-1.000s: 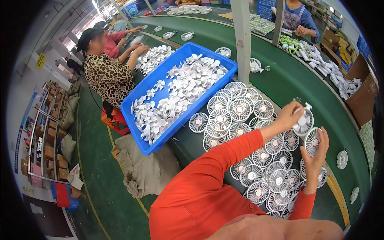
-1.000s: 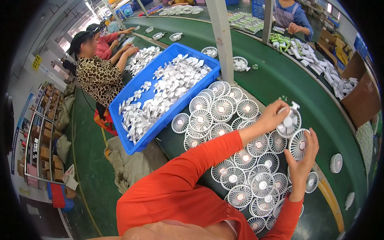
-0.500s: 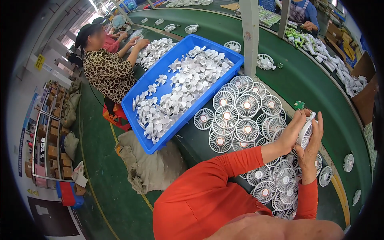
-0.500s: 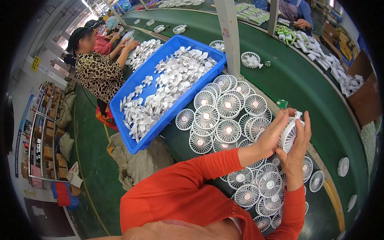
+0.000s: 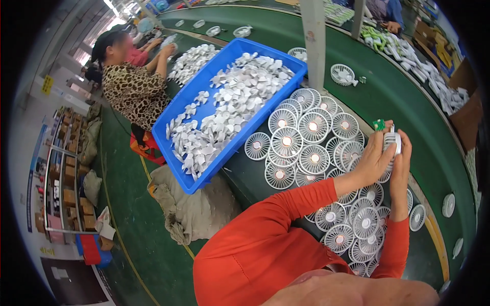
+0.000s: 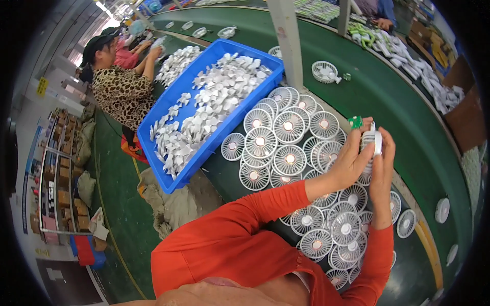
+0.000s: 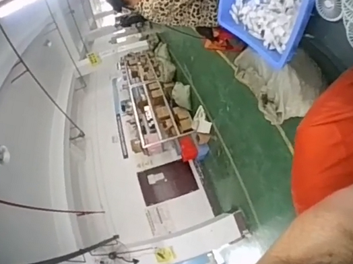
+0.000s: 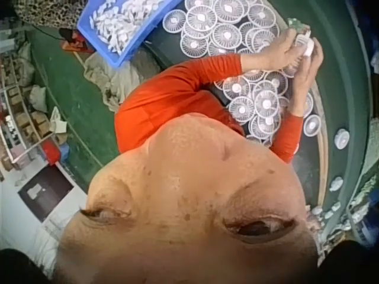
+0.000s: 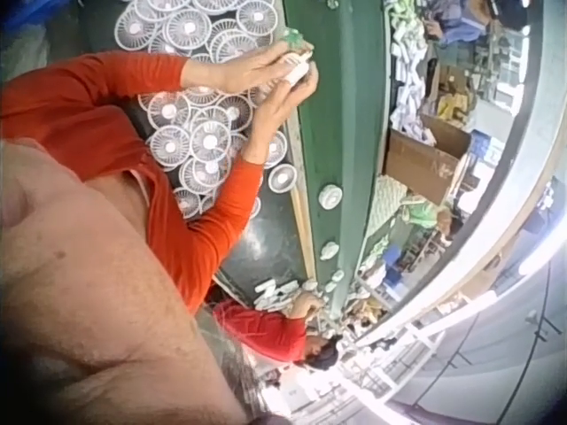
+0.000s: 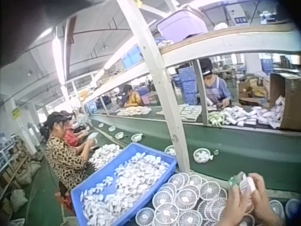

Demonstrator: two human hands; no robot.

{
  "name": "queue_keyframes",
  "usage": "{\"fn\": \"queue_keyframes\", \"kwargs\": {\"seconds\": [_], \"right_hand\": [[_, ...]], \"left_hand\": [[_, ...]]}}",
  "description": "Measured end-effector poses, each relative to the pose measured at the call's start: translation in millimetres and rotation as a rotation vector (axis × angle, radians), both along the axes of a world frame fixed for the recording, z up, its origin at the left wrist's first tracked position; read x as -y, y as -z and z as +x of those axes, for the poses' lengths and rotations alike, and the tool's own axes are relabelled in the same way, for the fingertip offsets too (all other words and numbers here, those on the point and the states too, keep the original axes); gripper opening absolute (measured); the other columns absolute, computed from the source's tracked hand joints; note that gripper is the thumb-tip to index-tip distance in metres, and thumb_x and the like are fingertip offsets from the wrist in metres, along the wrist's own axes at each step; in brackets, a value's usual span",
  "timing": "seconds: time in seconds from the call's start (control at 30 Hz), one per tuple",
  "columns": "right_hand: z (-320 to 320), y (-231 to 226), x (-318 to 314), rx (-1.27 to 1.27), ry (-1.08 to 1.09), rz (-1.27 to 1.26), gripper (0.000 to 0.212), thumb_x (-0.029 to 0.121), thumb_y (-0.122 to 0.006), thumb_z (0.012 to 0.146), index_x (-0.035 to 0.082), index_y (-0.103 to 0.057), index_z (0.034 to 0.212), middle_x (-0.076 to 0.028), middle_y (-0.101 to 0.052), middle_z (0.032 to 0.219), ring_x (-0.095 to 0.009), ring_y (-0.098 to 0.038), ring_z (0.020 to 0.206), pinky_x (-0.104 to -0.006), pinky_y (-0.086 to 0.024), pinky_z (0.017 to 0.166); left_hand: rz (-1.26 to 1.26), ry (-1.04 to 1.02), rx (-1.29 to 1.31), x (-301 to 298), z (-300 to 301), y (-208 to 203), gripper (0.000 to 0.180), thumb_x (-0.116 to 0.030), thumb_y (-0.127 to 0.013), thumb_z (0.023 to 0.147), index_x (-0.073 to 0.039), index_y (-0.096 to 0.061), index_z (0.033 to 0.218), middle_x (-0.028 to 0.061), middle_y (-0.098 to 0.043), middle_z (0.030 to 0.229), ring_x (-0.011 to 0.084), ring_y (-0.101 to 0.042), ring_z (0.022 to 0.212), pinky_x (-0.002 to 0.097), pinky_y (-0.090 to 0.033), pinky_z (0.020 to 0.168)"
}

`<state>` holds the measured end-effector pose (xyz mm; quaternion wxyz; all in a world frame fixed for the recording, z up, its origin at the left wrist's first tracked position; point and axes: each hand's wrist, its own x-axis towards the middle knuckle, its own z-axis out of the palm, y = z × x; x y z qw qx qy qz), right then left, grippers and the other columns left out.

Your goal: The person assembles portable fans by hand, fitting fan motor bodies and front covers together and placing the assembled fans onto the conveyor belt.

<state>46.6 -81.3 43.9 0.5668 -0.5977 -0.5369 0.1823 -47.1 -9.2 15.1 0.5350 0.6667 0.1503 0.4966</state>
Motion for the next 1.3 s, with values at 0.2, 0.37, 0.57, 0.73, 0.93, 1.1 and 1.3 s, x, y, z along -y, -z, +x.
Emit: {"fn": "queue_keyframes", "kwargs": {"seconds": [0.2, 0.37, 0.57, 0.73, 0.93, 1.1, 1.3], "right_hand": [[110.4, 26.6, 12.2, 0.144, 0.357, -0.130, 0.047, 0.024, -0.059, 0.091, 0.004, -0.050, 0.133, -0.017, -0.056, 0.127, -0.024, -0.053, 0.119, -0.0325, -0.038, 0.102], [175.7, 48.0, 70.9, 0.760, 0.811, -0.387, 0.053, 0.028, -0.071, 0.082, 0.007, -0.055, 0.128, -0.024, -0.055, 0.126, -0.038, -0.053, 0.116, -0.0432, -0.044, 0.098], [100.4, 15.1, 42.2, 0.625, 0.257, -0.255, 0.046, 0.015, -0.072, 0.075, 0.005, -0.060, 0.118, -0.019, -0.056, 0.128, -0.037, -0.051, 0.120, -0.0412, -0.040, 0.103], [51.9, 22.1, 22.9, 0.689, -0.211, -0.344, 0.083, 0.012, -0.082, 0.060, 0.005, -0.047, 0.135, -0.020, -0.039, 0.145, -0.040, -0.037, 0.132, -0.0452, -0.032, 0.110], [43.2, 25.5, 24.6, 0.646, -0.195, -0.474, 0.088, 0.006, -0.082, 0.052, 0.005, -0.047, 0.133, -0.018, -0.046, 0.141, -0.037, -0.042, 0.130, -0.0425, -0.034, 0.109], [46.4, 26.6, 25.3, 0.660, -0.210, -0.455, 0.087, 0.006, -0.081, 0.052, 0.005, -0.046, 0.133, -0.019, -0.044, 0.142, -0.037, -0.041, 0.130, -0.0426, -0.033, 0.109], [47.0, 23.7, 24.6, 0.549, -0.142, -0.439, 0.082, 0.005, -0.078, 0.056, 0.006, -0.050, 0.132, -0.017, -0.047, 0.138, -0.035, -0.043, 0.128, -0.0410, -0.033, 0.109]], "left_hand": [[0.048, 0.227, -0.357, -10.4, -6.3, 7.4, 0.055, -0.025, -0.064, 0.089, -0.011, -0.043, 0.138, 0.0121, -0.043, 0.141, 0.0279, -0.044, 0.128, 0.0413, -0.042, 0.099], [0.341, 0.124, -0.361, -46.6, -1.9, -2.8, 0.046, -0.021, -0.063, 0.089, -0.007, -0.049, 0.131, 0.0147, -0.050, 0.133, 0.0302, -0.048, 0.123, 0.0410, -0.043, 0.097], [0.595, -0.160, -0.508, -157.0, 15.3, -12.9, 0.037, -0.013, -0.062, 0.083, 0.002, -0.057, 0.116, 0.0215, -0.059, 0.118, 0.0370, -0.053, 0.114, 0.0452, -0.040, 0.098], [0.656, -0.325, -0.840, -218.5, 50.1, 3.4, 0.036, -0.010, -0.065, 0.076, -0.003, -0.060, 0.111, 0.0187, -0.061, 0.116, 0.0362, -0.056, 0.113, 0.0455, -0.046, 0.095], [0.631, -0.322, -1.190, -228.8, 83.7, 25.5, 0.039, -0.017, -0.065, 0.077, -0.016, -0.063, 0.115, 0.0119, -0.056, 0.123, 0.0346, -0.050, 0.118, 0.0488, -0.045, 0.095], [0.618, -0.399, -1.261, -219.5, 87.3, 19.8, 0.028, -0.019, -0.059, 0.086, -0.015, -0.066, 0.112, 0.0085, -0.056, 0.125, 0.0311, -0.049, 0.119, 0.0465, -0.040, 0.094], [0.384, -0.296, -1.007, -217.9, 59.0, 19.0, 0.023, -0.021, -0.062, 0.087, -0.006, -0.062, 0.104, 0.0158, -0.069, 0.096, 0.0336, -0.066, 0.089, 0.0473, -0.050, 0.081]]}}
